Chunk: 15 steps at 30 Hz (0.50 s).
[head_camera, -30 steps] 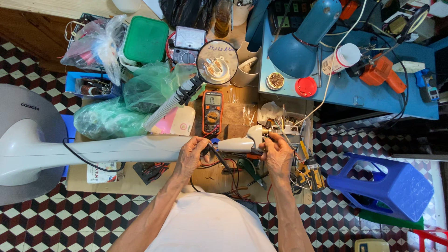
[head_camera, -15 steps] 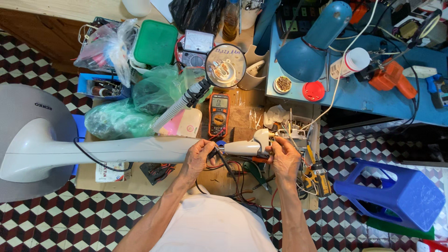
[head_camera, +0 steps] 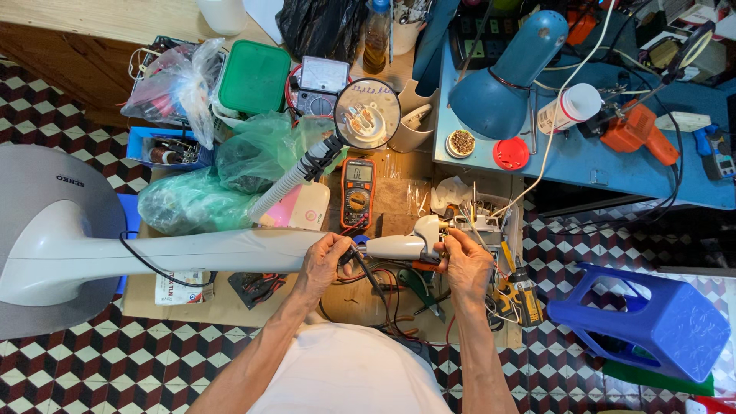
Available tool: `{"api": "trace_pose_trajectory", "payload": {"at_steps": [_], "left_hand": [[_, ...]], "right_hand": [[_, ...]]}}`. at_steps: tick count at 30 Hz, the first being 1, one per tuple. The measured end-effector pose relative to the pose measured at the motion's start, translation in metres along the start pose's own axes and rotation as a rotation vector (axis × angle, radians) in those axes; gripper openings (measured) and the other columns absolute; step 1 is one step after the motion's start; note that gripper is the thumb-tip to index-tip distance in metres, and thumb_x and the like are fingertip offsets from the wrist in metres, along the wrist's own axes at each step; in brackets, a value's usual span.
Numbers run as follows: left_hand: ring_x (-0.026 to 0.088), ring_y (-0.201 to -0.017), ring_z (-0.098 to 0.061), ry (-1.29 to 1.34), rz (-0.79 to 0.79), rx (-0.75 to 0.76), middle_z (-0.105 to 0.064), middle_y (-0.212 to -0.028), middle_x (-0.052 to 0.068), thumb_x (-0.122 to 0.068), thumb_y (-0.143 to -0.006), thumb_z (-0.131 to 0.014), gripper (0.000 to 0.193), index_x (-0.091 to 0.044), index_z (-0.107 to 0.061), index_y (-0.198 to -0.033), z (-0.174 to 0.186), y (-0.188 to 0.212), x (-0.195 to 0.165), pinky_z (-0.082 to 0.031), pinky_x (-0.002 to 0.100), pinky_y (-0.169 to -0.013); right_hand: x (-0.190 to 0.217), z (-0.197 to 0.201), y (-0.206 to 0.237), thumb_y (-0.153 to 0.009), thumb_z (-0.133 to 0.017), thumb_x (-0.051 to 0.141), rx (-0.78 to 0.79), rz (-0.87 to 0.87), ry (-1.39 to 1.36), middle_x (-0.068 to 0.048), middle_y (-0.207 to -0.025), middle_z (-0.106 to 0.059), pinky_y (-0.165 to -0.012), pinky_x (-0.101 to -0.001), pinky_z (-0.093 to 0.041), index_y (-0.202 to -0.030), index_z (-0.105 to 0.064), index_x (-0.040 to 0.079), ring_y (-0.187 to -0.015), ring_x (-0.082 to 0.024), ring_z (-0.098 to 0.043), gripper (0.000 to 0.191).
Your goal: The person works at a cluttered workbench, stripping and twisting wires, then uses a multimeter to test connections on a disassembled appliance. They retrieve a bundle of wires from a nearby cabinet, cut and prepare individual wires with shears, and continue connecting them to the device.
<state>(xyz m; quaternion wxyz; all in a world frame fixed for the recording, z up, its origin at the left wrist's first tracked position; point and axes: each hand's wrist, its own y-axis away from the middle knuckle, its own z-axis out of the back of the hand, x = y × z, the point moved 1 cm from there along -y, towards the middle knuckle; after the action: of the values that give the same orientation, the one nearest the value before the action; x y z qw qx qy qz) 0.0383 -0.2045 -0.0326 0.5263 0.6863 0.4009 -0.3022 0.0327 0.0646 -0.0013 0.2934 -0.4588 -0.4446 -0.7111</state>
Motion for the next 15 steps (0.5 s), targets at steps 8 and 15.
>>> {"api": "trace_pose_trajectory", "payload": {"at_steps": [8,15], "left_hand": [[0.007,-0.060,-0.059,0.020,0.004,-0.011,-0.065,-0.079,0.002,-0.032,-0.099,-0.061,0.028,-0.004,-0.065,-0.093,0.0016,-0.0039,0.0049,-0.050,0.023,-0.055],[0.008,-0.059,-0.059,-0.001,-0.020,-0.001,-0.064,-0.077,0.002,-0.032,-0.099,-0.060,0.030,-0.003,-0.065,-0.092,0.0015,-0.0027,0.0034,-0.050,0.024,-0.054]], "right_hand": [[-0.0036,0.0001,-0.0025,-0.096,-0.064,0.010,0.008,0.016,-0.022,-0.015,-0.085,-0.075,-0.044,-0.0190,-0.047,-0.125,-0.068,-0.006,-0.050,-0.008,-0.057,0.033],[-0.0051,0.0001,-0.0031,-0.096,-0.064,0.009,0.012,0.028,-0.021,-0.015,-0.085,-0.075,-0.045,-0.0188,-0.048,-0.125,-0.068,-0.006,-0.051,-0.007,-0.057,0.033]]}}
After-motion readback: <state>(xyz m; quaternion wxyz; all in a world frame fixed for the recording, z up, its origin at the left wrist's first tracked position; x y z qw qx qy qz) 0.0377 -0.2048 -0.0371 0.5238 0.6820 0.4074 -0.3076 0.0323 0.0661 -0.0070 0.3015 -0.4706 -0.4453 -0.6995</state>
